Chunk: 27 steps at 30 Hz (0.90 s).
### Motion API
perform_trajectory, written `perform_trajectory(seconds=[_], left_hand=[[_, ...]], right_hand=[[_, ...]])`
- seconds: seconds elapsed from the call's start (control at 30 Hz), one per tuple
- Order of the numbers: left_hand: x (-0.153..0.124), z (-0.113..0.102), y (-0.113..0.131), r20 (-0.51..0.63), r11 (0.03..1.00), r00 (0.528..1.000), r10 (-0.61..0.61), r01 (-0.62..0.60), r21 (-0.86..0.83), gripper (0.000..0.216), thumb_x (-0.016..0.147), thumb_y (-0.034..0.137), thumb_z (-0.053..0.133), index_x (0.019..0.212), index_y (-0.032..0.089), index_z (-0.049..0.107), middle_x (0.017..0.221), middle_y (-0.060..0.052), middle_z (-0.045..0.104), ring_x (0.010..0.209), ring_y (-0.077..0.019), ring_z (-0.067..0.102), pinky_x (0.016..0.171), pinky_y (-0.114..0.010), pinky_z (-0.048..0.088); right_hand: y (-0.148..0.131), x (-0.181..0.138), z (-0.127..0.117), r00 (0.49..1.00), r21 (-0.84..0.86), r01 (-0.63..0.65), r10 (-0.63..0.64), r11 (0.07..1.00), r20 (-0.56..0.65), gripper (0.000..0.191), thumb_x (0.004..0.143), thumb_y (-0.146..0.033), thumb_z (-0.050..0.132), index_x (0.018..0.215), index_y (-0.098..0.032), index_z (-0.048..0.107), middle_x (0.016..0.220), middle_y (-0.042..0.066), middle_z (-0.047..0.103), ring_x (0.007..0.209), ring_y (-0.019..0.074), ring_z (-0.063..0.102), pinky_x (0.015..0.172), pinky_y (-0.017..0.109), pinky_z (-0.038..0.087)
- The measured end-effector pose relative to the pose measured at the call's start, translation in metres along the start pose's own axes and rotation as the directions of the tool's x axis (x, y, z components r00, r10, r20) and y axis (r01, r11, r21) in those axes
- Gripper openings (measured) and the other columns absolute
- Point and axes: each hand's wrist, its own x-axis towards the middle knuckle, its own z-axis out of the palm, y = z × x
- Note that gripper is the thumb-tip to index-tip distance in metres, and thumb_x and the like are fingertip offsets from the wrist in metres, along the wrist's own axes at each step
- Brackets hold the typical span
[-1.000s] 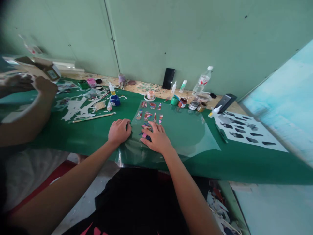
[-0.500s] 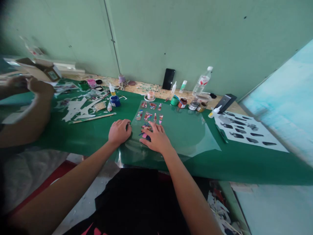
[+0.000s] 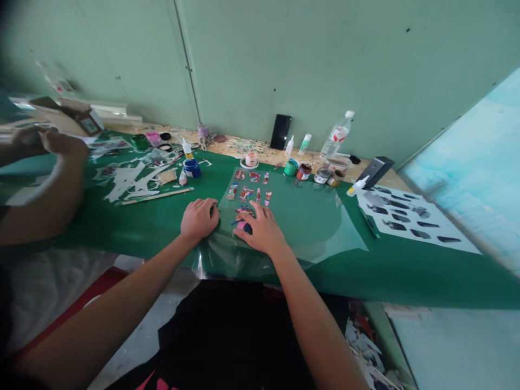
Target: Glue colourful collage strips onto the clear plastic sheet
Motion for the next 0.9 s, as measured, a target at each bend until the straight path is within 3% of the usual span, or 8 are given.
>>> perform_trajectory(seconds=[0.23, 0.73, 0.9], left_hand=[[-0.0002, 0.0005, -0.0001, 0.004, 1.000, 1.000, -0.006, 0.006, 0.002, 0.022, 0.091, 0.022, 0.048, 0.102, 0.021, 0.067, 0.095, -0.010, 0.074, 0.095, -0.0275, 0.065, 0.084, -0.041, 0.044], [0.0003, -0.0035, 0.0025, 0.016, 1.000, 1.000, 0.002, -0.002, 0.023, 0.023, 0.091, 0.020, 0.048, 0.102, 0.018, 0.068, 0.094, -0.009, 0.075, 0.094, -0.0268, 0.065, 0.083, -0.040, 0.044], [0.0003, -0.0031, 0.0026, 0.018, 1.000, 1.000, 0.003, -0.003, 0.021, 0.023, 0.091, 0.020, 0.048, 0.102, 0.019, 0.068, 0.093, -0.009, 0.075, 0.094, -0.0265, 0.065, 0.083, -0.039, 0.043]], right_hand=[[0.0002, 0.0009, -0.0007, 1.000, 0.008, -0.016, 0.016, 1.000, -0.002, 0.058, 0.095, -0.061, 0.049, 0.145, -0.031, 0.053, 0.158, 0.013, 0.033, 0.143, 0.0377, 0.037, 0.116, 0.057, 0.036], [0.0028, 0.0052, 0.0038, 0.997, 0.018, -0.070, 0.069, 0.997, 0.037, 0.056, 0.094, -0.064, 0.050, 0.141, -0.035, 0.058, 0.160, 0.010, 0.031, 0.146, 0.0400, 0.034, 0.118, 0.057, 0.033], [0.0087, 0.0098, 0.0018, 0.993, 0.078, -0.109, 0.105, 0.991, 0.049, 0.064, 0.095, -0.063, 0.047, 0.150, -0.029, 0.045, 0.160, 0.015, 0.031, 0.147, 0.0396, 0.034, 0.116, 0.058, 0.035]])
